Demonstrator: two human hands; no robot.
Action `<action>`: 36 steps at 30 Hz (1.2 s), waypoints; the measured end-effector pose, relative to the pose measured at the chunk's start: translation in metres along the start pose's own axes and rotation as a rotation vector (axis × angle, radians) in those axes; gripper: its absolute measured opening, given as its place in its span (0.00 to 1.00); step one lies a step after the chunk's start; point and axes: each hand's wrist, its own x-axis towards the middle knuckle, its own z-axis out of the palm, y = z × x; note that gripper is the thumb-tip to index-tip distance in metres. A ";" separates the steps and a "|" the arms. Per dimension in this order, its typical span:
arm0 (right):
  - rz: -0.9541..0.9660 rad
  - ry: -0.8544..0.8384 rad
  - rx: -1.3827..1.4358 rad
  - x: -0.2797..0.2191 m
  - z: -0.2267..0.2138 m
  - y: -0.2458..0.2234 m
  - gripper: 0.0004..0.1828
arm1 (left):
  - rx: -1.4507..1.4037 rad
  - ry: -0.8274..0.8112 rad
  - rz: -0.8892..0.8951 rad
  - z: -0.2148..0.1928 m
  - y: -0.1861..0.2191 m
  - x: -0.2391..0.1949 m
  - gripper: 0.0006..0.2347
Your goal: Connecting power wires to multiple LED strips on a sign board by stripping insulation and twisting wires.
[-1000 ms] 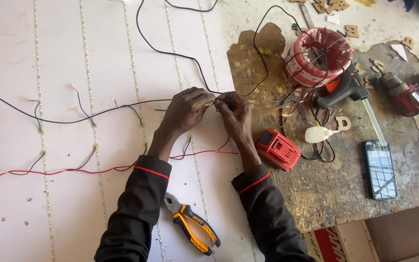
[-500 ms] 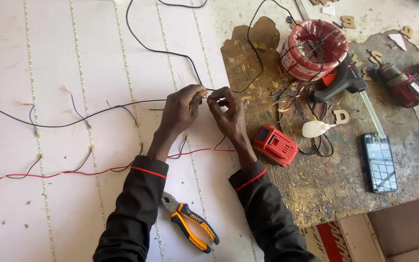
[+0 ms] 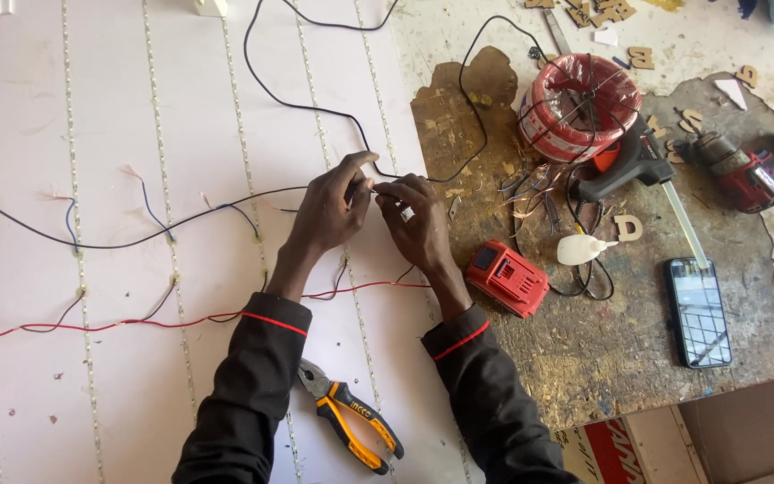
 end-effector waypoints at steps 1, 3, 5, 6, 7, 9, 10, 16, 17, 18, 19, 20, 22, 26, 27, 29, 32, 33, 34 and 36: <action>0.006 0.001 -0.001 0.000 0.000 0.000 0.06 | -0.003 -0.004 -0.003 -0.004 0.001 -0.001 0.13; 0.046 0.006 -0.003 -0.001 -0.001 0.002 0.06 | 0.022 -0.159 -0.037 -0.010 0.002 -0.003 0.19; 0.093 -0.006 0.028 0.001 -0.005 0.007 0.05 | 0.040 -0.195 -0.046 -0.012 0.004 -0.001 0.17; 0.135 -0.016 0.062 0.000 -0.004 0.011 0.05 | 0.061 -0.230 -0.050 -0.013 0.004 -0.003 0.15; 0.148 -0.040 0.067 0.001 -0.007 0.007 0.05 | 0.059 -0.223 -0.077 -0.011 0.006 -0.002 0.15; 0.265 -0.039 0.070 0.005 -0.013 0.000 0.05 | 0.118 -0.252 0.002 -0.006 0.011 0.005 0.16; 0.279 -0.050 0.072 0.002 -0.013 -0.001 0.05 | 0.113 -0.255 -0.015 -0.001 0.009 0.000 0.16; 0.476 0.029 0.357 0.006 -0.012 -0.001 0.06 | 0.238 -0.128 0.264 0.012 -0.004 -0.001 0.12; 0.473 0.031 0.350 0.006 -0.011 0.002 0.06 | 0.297 -0.095 0.303 0.016 -0.013 -0.001 0.09; 0.470 0.033 0.343 0.007 -0.011 0.005 0.07 | 0.355 -0.062 0.343 0.020 -0.022 0.000 0.07; 0.456 0.039 0.347 0.007 -0.012 0.005 0.07 | 0.363 -0.059 0.356 0.018 -0.022 0.000 0.07; 0.484 0.037 0.354 0.008 -0.012 0.006 0.07 | 0.391 -0.052 0.365 0.017 -0.022 0.001 0.06; 0.514 0.034 0.359 0.010 -0.014 0.006 0.07 | 0.417 -0.043 0.372 0.015 -0.019 0.002 0.04; 0.503 0.017 0.325 0.004 -0.014 0.014 0.08 | 0.393 -0.029 0.390 0.015 -0.015 0.000 0.04; 0.465 0.008 0.304 0.005 -0.013 0.020 0.08 | 0.393 -0.027 0.383 0.015 -0.017 0.000 0.04; 0.435 -0.017 0.274 0.003 -0.011 0.014 0.09 | 0.328 -0.017 0.315 0.017 -0.023 -0.004 0.03; 0.361 -0.036 0.174 0.001 -0.007 0.014 0.09 | 0.235 -0.014 0.221 0.016 -0.027 -0.008 0.04; 0.315 -0.040 0.106 0.001 -0.004 0.016 0.09 | 0.213 -0.016 0.186 0.014 -0.028 -0.009 0.04; 0.312 -0.037 0.106 0.002 -0.006 0.015 0.09 | 0.213 -0.015 0.191 0.015 -0.024 -0.008 0.04; 0.188 -0.031 0.031 0.004 -0.006 0.012 0.07 | 0.222 0.016 0.114 0.013 -0.018 -0.008 0.05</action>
